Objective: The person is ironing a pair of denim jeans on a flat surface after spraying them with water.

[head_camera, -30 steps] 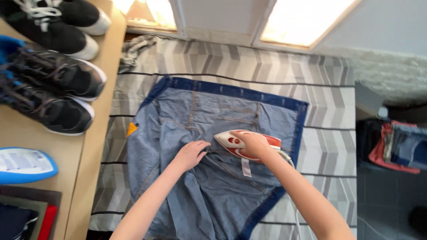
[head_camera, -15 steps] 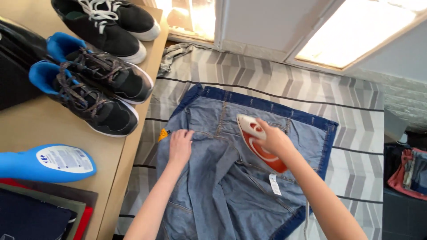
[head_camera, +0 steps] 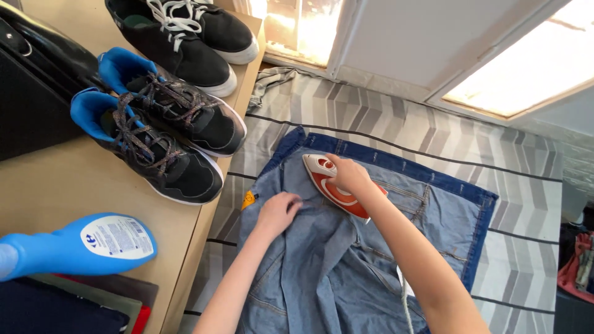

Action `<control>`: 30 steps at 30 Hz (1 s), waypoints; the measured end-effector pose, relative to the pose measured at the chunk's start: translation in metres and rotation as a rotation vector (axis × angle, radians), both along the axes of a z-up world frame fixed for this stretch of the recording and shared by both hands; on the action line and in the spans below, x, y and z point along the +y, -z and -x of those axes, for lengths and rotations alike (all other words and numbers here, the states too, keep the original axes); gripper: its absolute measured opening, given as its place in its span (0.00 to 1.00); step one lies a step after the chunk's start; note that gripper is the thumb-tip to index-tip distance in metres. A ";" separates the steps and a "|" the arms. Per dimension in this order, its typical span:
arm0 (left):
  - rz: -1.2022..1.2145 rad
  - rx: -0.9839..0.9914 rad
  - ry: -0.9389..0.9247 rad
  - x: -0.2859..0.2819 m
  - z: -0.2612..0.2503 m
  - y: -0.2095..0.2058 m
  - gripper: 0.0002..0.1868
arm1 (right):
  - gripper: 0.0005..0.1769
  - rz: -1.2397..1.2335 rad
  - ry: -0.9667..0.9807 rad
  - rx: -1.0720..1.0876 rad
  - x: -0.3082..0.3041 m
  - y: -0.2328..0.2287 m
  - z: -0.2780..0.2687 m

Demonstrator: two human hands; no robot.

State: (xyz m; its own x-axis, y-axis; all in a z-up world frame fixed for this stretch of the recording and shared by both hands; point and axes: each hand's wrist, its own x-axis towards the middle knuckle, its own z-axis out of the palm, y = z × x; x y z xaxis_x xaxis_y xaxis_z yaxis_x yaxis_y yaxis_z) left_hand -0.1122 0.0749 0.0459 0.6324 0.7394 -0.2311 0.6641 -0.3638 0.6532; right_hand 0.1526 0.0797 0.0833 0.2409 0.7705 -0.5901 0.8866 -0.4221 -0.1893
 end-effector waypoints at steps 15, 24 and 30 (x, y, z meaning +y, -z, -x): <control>0.719 0.186 -0.476 0.104 0.010 0.038 0.41 | 0.44 0.027 -0.005 0.070 0.023 -0.024 0.039; 1.079 -0.184 -0.733 0.109 0.021 0.086 0.38 | 0.45 0.152 -0.147 0.034 0.015 -0.058 0.044; 0.891 0.027 -0.485 0.104 -0.004 -0.037 0.46 | 0.46 0.061 -0.085 0.022 0.022 -0.024 0.024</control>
